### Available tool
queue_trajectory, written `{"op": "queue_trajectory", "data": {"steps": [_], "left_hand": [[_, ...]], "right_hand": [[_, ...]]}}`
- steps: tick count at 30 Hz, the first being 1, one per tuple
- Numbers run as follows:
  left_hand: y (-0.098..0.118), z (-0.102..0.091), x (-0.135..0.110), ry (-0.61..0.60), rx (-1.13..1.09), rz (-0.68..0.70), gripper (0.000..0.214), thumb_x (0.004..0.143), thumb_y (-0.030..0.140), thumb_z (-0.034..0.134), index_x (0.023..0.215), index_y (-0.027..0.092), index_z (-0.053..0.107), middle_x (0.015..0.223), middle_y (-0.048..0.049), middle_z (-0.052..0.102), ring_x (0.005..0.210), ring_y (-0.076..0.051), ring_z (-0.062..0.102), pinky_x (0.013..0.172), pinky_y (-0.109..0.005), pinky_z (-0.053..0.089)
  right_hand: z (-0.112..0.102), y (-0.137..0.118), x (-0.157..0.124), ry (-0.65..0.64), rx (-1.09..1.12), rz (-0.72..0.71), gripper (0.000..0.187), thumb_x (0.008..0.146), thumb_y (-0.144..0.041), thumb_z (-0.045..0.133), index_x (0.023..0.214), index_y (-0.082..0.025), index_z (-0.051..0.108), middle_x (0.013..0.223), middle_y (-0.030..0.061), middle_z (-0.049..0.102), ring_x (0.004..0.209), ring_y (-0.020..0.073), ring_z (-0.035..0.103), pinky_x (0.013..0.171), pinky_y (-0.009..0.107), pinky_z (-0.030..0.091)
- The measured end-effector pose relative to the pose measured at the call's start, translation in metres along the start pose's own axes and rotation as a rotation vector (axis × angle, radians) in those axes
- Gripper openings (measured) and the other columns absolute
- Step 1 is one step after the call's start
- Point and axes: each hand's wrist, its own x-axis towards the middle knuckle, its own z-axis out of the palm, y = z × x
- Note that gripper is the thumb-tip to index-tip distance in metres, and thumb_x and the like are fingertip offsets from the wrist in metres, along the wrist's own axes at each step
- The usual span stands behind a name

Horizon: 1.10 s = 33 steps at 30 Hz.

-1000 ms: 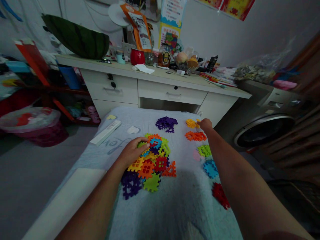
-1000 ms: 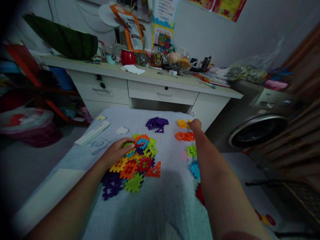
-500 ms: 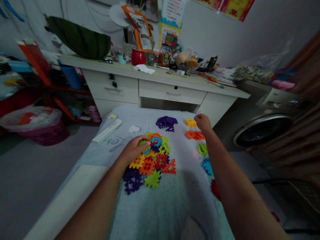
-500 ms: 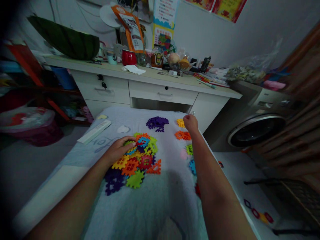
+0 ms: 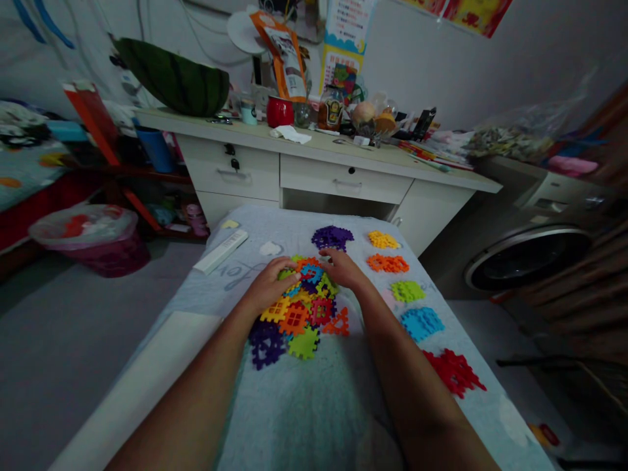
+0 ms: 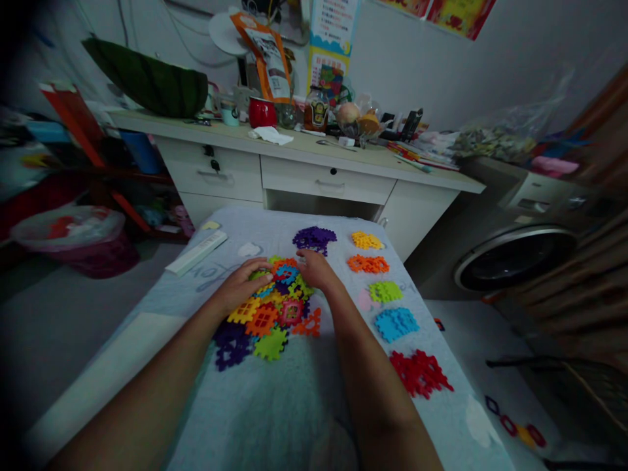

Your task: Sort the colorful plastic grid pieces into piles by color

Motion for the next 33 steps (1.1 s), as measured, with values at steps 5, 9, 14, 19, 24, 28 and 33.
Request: {"op": "queue_trajectory", "data": {"steps": [5,9,14,19,24,28,33], "left_hand": [[0.000,0.000,-0.001,-0.020,-0.021,-0.007,0.047,0.076,0.054,0.060,0.108,0.021,0.067,0.134,-0.0084,0.059,0.127,-0.027,0.052,0.113,-0.042,0.034],[0.005,-0.002,-0.002,-0.071,-0.051,-0.031,0.046,0.077,0.052,0.060,0.111,0.021,0.066,0.120,-0.0058,0.068,0.116,-0.026,0.060,0.106,-0.041,0.042],[0.007,-0.004,-0.003,-0.108,-0.063,-0.036,0.045,0.079,0.053,0.060,0.111,0.022,0.067,0.116,-0.0050,0.071,0.111,-0.026,0.063,0.102,-0.040,0.045],[0.006,-0.004,-0.002,-0.108,-0.048,-0.019,0.044,0.080,0.053,0.059,0.109,0.022,0.068,0.116,-0.0056,0.070,0.111,-0.026,0.063,0.103,-0.040,0.044],[0.006,-0.003,-0.002,-0.097,-0.044,-0.018,0.046,0.079,0.054,0.059,0.112,0.022,0.067,0.117,-0.0041,0.070,0.111,-0.025,0.063,0.102,-0.039,0.045],[0.006,-0.003,-0.003,-0.109,-0.035,-0.022,0.045,0.080,0.054,0.059,0.110,0.022,0.068,0.116,-0.0042,0.071,0.110,-0.025,0.064,0.101,-0.039,0.045],[0.008,-0.003,-0.003,-0.113,-0.042,-0.039,0.046,0.078,0.055,0.059,0.108,0.021,0.069,0.112,-0.0061,0.072,0.108,-0.027,0.064,0.099,-0.041,0.047]], "right_hand": [[0.016,-0.004,0.005,-0.068,-0.082,-0.062,0.043,0.088,-0.010,0.046,0.130,-0.013,0.056,0.131,0.0155,0.062,0.120,0.0234,0.057,0.107,0.041,0.036],[0.016,-0.004,0.005,-0.050,-0.028,-0.085,0.042,0.084,-0.009,0.050,0.125,-0.014,0.060,0.118,0.0132,0.067,0.109,0.0215,0.060,0.102,0.038,0.039],[0.007,0.004,0.003,0.027,0.202,0.008,0.043,0.074,-0.010,0.057,0.116,-0.015,0.064,0.101,0.0066,0.068,0.085,0.0161,0.060,0.081,0.029,0.047],[-0.002,0.006,0.001,-0.011,0.474,0.115,0.029,0.071,-0.015,0.057,0.097,-0.015,0.068,0.077,-0.0010,0.063,0.066,0.0109,0.054,0.063,0.022,0.043],[-0.013,-0.001,-0.004,0.005,0.591,0.120,0.030,0.066,-0.017,0.057,0.094,-0.014,0.069,0.071,-0.0033,0.060,0.063,0.0097,0.053,0.060,0.021,0.041],[-0.024,-0.002,-0.005,0.047,0.513,0.108,0.036,0.064,-0.014,0.053,0.095,-0.014,0.071,0.070,-0.0031,0.059,0.061,0.0097,0.051,0.058,0.021,0.039],[-0.036,0.005,-0.006,0.103,0.311,0.094,0.030,0.065,-0.011,0.052,0.086,-0.016,0.072,0.066,-0.0028,0.061,0.061,0.0105,0.052,0.058,0.021,0.038]]}}
